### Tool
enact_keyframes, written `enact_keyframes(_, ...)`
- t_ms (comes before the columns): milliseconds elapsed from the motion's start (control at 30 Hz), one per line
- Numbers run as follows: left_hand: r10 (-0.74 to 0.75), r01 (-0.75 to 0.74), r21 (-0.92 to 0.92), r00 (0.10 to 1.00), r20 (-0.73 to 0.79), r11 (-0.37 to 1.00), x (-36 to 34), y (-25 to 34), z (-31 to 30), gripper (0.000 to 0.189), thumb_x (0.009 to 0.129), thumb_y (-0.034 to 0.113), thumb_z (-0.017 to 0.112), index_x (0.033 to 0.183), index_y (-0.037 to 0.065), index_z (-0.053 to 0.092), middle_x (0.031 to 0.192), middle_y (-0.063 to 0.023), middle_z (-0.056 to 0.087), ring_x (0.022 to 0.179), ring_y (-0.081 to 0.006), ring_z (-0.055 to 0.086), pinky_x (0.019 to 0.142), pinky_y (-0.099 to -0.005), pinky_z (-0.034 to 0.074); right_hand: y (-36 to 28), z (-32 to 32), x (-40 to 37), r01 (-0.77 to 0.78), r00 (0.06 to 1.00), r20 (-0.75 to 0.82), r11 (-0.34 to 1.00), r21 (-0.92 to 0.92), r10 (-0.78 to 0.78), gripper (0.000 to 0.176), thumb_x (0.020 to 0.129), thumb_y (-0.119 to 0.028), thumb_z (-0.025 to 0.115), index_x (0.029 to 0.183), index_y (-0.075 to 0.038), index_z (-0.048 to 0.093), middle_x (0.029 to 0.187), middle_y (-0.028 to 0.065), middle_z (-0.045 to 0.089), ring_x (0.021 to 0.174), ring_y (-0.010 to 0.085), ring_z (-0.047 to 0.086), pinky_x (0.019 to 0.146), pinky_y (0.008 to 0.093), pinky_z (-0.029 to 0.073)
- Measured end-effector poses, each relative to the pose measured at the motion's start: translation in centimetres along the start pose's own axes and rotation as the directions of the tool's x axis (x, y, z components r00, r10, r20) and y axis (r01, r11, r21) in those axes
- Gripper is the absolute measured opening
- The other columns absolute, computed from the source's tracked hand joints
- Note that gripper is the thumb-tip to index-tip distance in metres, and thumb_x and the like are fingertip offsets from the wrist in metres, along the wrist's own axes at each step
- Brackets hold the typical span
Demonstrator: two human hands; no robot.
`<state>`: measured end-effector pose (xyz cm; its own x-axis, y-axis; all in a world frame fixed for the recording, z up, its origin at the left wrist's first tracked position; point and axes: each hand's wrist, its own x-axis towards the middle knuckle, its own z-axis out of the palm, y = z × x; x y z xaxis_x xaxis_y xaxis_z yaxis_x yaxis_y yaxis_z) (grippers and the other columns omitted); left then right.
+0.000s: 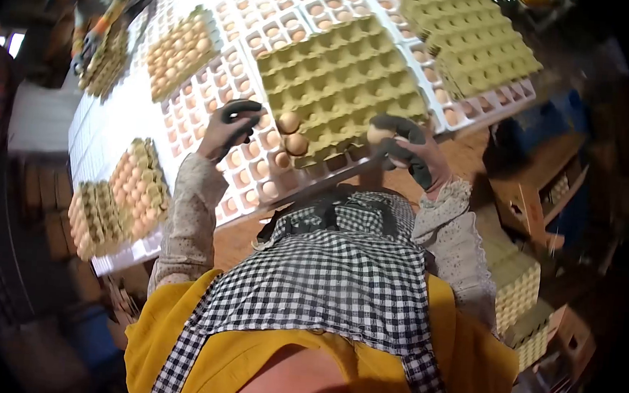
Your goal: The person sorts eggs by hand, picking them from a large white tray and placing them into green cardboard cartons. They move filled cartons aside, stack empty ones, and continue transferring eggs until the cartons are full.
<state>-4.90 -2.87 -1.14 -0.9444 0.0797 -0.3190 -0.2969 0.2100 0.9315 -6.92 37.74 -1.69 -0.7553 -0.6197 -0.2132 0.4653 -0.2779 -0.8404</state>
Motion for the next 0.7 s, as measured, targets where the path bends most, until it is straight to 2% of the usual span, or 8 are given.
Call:
enact_keyframes(67, 0.305, -0.167, 0.855, 0.952, 0.011, 0.491, -0.4, 2.6, 3.2, 0.027, 0.082, 0.035, 0.074, 0.104, 0.021, 0.071, 0.104, -0.007, 0.068, 0.083, -0.0217, 0.067, 0.072, -0.036, 0.054, 0.5, 1.4, 1.1, -0.13, 0.989, 0.044, 0.973, -0.191, 0.141, 0.047, 0.081, -0.011, 0.068, 0.125, -0.001, 0.058, 0.131, 0.0107, 0.056, 0.099, 0.0169, 0.064, 0.079, 0.0283, 0.055)
enact_keyframes(133, 0.114, -0.107, 0.932, 0.991, 0.072, 0.346, 0.6, 4.3, 5.4, 0.027, 0.077, 0.042, 0.074, 0.092, 0.02, 0.073, 0.098, -0.0084, 0.069, 0.087, -0.0253, 0.068, 0.075, -0.0391, 0.054, 3.1, 2.9, 2.8, 0.217, 0.97, 0.077, 0.681, -0.7, -0.229, 0.048, 0.076, -0.012, 0.073, 0.123, -0.007, 0.062, 0.12, 0.0127, 0.06, 0.098, 0.0206, 0.064, 0.08, 0.0318, 0.055)
enact_keyframes(167, 0.065, -0.113, 0.959, 0.993, 0.1, 0.261, 1.3, 4.7, 5.9, 0.027, 0.076, 0.044, 0.072, 0.091, 0.021, 0.073, 0.095, -0.0087, 0.069, 0.087, -0.0256, 0.068, 0.074, -0.0392, 0.054, 1.1, 5.6, 2.8, 0.152, 0.98, 0.077, 0.443, -0.884, -0.183, 0.049, 0.072, -0.017, 0.078, 0.119, -0.014, 0.065, 0.118, 0.0154, 0.057, 0.1, 0.0268, 0.064, 0.086, 0.0348, 0.054)
enact_keyframes(333, 0.056, -0.082, 0.996, 0.995, 0.081, 0.023, 1.9, 3.9, 6.6, 0.025, 0.075, 0.045, 0.071, 0.089, 0.025, 0.072, 0.106, -0.0094, 0.065, 0.091, -0.0235, 0.067, 0.071, -0.0393, 0.055, 3.1, 9.3, 5.7, 0.17, 0.96, 0.19, -0.112, -0.979, -0.205, 0.059, 0.065, -0.025, 0.083, 0.12, -0.019, 0.061, 0.131, 0.0169, 0.049, 0.1, 0.0333, 0.063, 0.08, 0.0407, 0.056)
enact_keyframes(433, 0.325, 0.079, 0.801, 0.887, -0.328, 0.594, -2.7, 1.2, 5.3, 0.041, 0.071, 0.039, 0.078, 0.108, 0.022, 0.071, 0.112, -0.0125, 0.063, 0.094, -0.0259, 0.065, 0.077, -0.0397, 0.053, 3.3, 11.8, 7.1, 0.207, 0.958, 0.252, -0.274, -0.939, -0.14, 0.065, 0.062, -0.024, 0.085, 0.121, -0.02, 0.06, 0.127, 0.0156, 0.048, 0.1, 0.0332, 0.062, 0.079, 0.0404, 0.056)
enact_keyframes(500, 0.184, 0.035, 0.403, 0.851, -0.492, 0.915, -7.3, -3.2, 5.5, 0.042, 0.077, 0.028, 0.077, 0.115, 0.011, 0.068, 0.113, -0.0118, 0.062, 0.096, -0.0248, 0.064, 0.084, -0.0371, 0.051, 6.8, 11.1, 8.9, 0.23, 0.932, 0.319, -0.4, -0.887, -0.171, 0.06, 0.065, -0.022, 0.083, 0.121, -0.019, 0.061, 0.128, 0.0156, 0.048, 0.099, 0.0336, 0.062, 0.081, 0.041, 0.055)
enact_keyframes(533, 0.062, -0.06, 0.02, 0.869, -0.49, 0.998, -9.8, -6.4, 6.0, 0.041, 0.078, 0.023, 0.077, 0.115, 0.008, 0.068, 0.113, -0.0138, 0.062, 0.098, -0.0262, 0.063, 0.086, -0.0372, 0.051, 6.9, 12.0, 9.4, 0.172, 0.966, 0.239, -0.445, -0.879, -0.099, 0.058, 0.065, -0.022, 0.083, 0.12, -0.018, 0.062, 0.129, 0.0153, 0.048, 0.099, 0.0335, 0.062, 0.081, 0.041, 0.055)
enact_keyframes(700, -0.167, 0.031, -0.202, 0.694, -0.701, 0.979, -24.5, -15.8, 6.1, 0.036, 0.081, 0.009, 0.074, 0.114, -0.003, 0.065, 0.116, -0.0118, 0.059, 0.104, -0.0191, 0.059, 0.085, -0.0304, 0.051, 3.3, 11.2, 9.7, 0.269, 0.948, 0.281, -0.099, -0.958, -0.147, 0.053, 0.063, -0.018, 0.082, 0.114, -0.016, 0.068, 0.128, 0.0124, 0.054, 0.105, 0.0297, 0.064, 0.085, 0.0395, 0.054)
